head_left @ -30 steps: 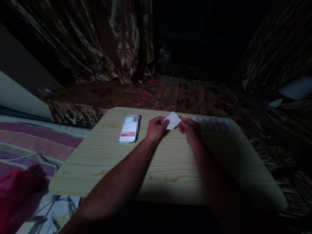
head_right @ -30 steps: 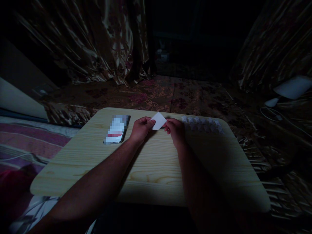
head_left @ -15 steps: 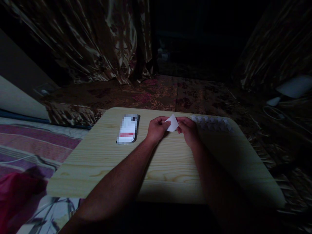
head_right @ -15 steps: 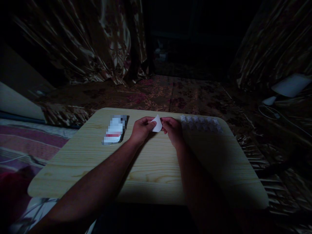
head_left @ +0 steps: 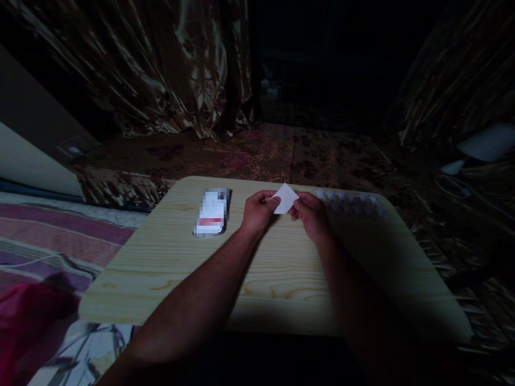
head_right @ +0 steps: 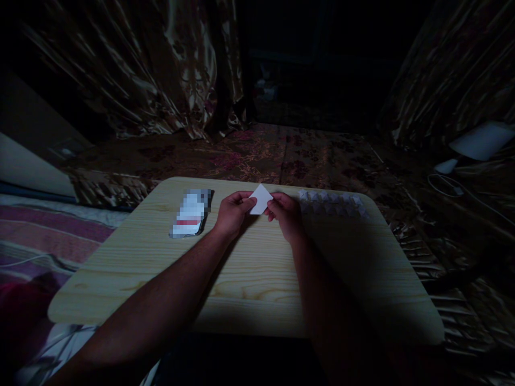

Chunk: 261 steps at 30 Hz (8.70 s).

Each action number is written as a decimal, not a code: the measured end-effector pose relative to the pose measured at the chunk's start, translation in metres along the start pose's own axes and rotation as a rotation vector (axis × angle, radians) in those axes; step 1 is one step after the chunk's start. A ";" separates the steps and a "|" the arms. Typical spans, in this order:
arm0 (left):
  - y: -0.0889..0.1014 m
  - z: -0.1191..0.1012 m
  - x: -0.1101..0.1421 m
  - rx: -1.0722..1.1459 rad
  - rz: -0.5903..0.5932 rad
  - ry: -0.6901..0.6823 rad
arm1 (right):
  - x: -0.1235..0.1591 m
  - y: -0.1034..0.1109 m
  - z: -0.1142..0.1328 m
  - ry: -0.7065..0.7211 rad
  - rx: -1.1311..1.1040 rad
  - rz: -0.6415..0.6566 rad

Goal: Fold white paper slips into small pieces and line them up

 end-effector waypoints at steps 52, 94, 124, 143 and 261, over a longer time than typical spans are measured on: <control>-0.011 -0.010 0.011 -0.139 0.040 -0.098 | 0.001 0.003 -0.002 -0.057 0.163 -0.024; -0.025 -0.006 0.015 -0.105 0.161 -0.124 | 0.002 0.009 -0.002 -0.033 0.210 -0.100; -0.019 -0.008 0.016 -0.131 0.084 -0.092 | 0.003 0.010 0.003 -0.010 0.281 -0.139; -0.020 -0.009 0.015 -0.120 0.104 -0.060 | 0.001 0.023 0.008 0.022 0.246 -0.232; 0.006 0.000 -0.001 0.021 -0.028 0.030 | 0.013 -0.014 -0.017 -0.184 0.332 0.135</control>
Point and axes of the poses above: each hand's wrist, its own x-axis away from the middle knuckle, its own y-axis out of the back of the hand, z = x × y, the point moved 9 cm from there along -x, towards the middle knuckle, and after that the axes turned 11 degrees about y, right-handed, at the moved point
